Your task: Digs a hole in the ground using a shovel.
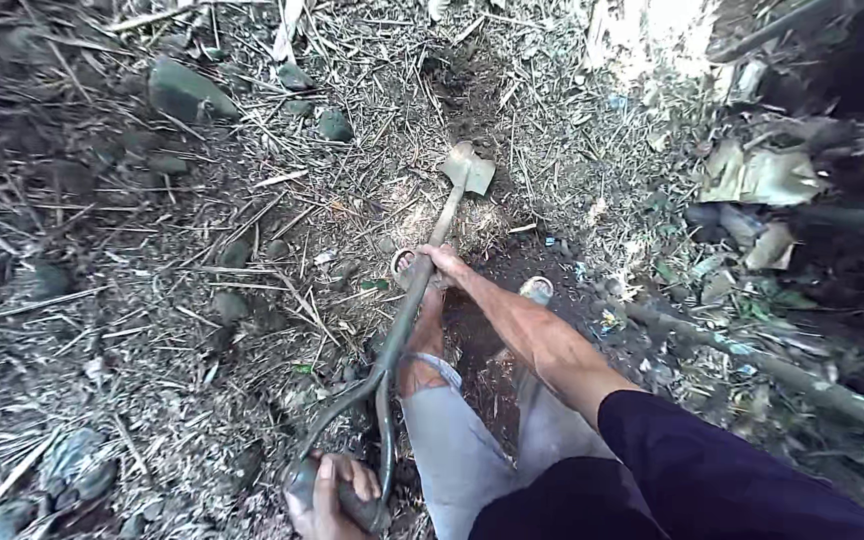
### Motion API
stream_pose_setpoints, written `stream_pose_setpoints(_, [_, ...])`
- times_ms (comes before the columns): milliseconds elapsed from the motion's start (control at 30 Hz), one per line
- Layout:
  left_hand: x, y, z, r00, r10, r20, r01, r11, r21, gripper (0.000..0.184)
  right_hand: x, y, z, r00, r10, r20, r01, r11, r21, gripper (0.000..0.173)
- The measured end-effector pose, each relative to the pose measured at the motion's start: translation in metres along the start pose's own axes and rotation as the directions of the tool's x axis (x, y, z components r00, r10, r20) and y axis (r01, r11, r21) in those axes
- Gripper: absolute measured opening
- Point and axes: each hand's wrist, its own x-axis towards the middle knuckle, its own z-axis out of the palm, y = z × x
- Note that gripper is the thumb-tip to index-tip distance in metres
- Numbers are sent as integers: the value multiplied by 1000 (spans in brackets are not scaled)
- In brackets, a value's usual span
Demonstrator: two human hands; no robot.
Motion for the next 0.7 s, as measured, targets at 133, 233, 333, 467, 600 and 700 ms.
stream_pose_setpoints(133, [-50, -10, 26, 988, 89, 126, -85, 996, -32, 55, -45, 9, -63, 932, -355, 76, 290, 600, -745, 70])
stream_pose_setpoints(233, [-84, -31, 43, 963, 158, 219, -149, 987, -59, 57, -120, 7, -113, 770, -581, 264, 532, 355, -769, 38])
stream_pose_setpoints(333, [-124, -38, 66, 921, 196, 337, -194, 980, -40, 57, -250, 15, -165, 643, -636, 427, 735, 357, -576, 29])
stream_pose_setpoints(467, [-172, -36, 114, 802, 236, 549, -412, 884, 222, 63, -408, 26, -225, 393, -591, 704, 907, 122, -403, 51])
stream_pose_setpoints(600, [-206, -43, 168, 541, 124, 832, -608, 741, 285, 55, -469, 56, -274, 381, -701, 603, 711, -195, -676, 55])
stream_pose_setpoints(700, [-208, -66, 194, 224, 20, 974, -735, 660, 155, 40, -463, 71, -312, 453, -787, 419, 528, -141, -837, 38])
